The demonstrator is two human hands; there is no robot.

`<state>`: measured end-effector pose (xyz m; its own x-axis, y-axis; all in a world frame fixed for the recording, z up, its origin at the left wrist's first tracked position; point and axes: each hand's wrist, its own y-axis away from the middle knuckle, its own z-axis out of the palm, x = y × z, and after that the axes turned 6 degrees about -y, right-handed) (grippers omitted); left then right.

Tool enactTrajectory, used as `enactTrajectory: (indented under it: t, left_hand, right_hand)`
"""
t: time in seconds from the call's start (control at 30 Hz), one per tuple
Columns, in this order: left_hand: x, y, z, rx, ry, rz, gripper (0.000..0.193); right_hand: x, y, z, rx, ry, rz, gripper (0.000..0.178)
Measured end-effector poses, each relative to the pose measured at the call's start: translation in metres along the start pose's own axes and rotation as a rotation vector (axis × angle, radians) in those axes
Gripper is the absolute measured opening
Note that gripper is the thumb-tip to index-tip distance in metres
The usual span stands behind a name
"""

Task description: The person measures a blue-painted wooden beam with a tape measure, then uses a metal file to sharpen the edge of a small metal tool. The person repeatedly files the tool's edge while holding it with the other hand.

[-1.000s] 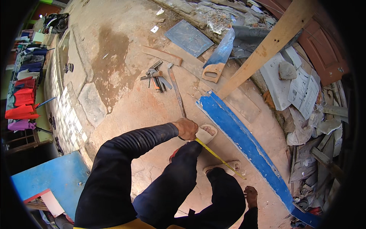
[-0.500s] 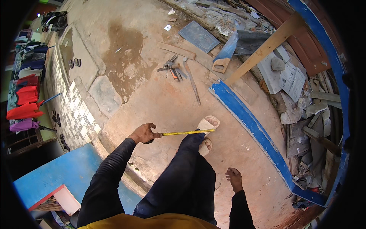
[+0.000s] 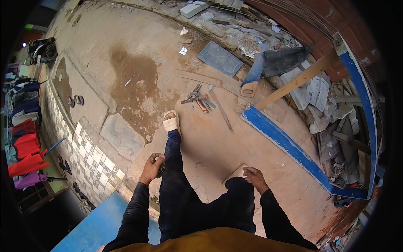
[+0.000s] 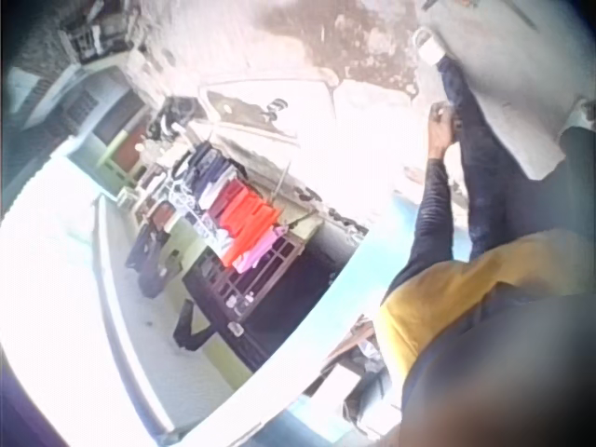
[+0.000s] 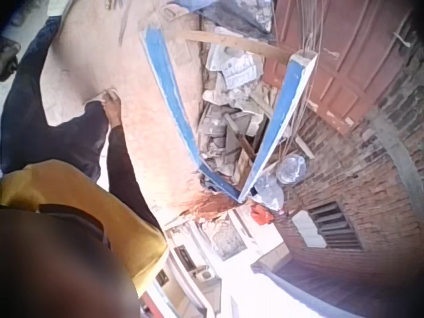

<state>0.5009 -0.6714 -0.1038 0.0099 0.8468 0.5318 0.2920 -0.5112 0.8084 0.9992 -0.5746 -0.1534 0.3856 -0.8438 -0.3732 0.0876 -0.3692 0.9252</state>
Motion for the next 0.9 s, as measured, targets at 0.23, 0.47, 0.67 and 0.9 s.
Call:
enactTrajectory:
  t: [0.23, 0.47, 0.67, 0.9]
  left_hand:
    - [0.136, -0.138, 0.007, -0.385, -0.308, 0.386, 0.065]
    - [0.246, -0.210, -0.027, -0.583, -0.459, 0.265, 0.054]
    - [0.249, -0.317, -0.064, -0.539, -0.595, 0.353, 0.033]
    - [0.161, -0.581, -0.110, -0.376, -0.802, 0.313, 0.026]
  right_hand:
    - [-0.200, -0.040, 0.233, -0.283, -0.267, -0.275, 0.044]
    - [-0.300, -0.098, 0.272, -0.389, -0.606, -0.306, 0.024]
    - [-0.318, -0.204, 0.220, -0.303, -0.812, -0.244, 0.017]
    - [-0.258, -0.470, 0.153, 0.300, -0.757, -0.163, 0.020]
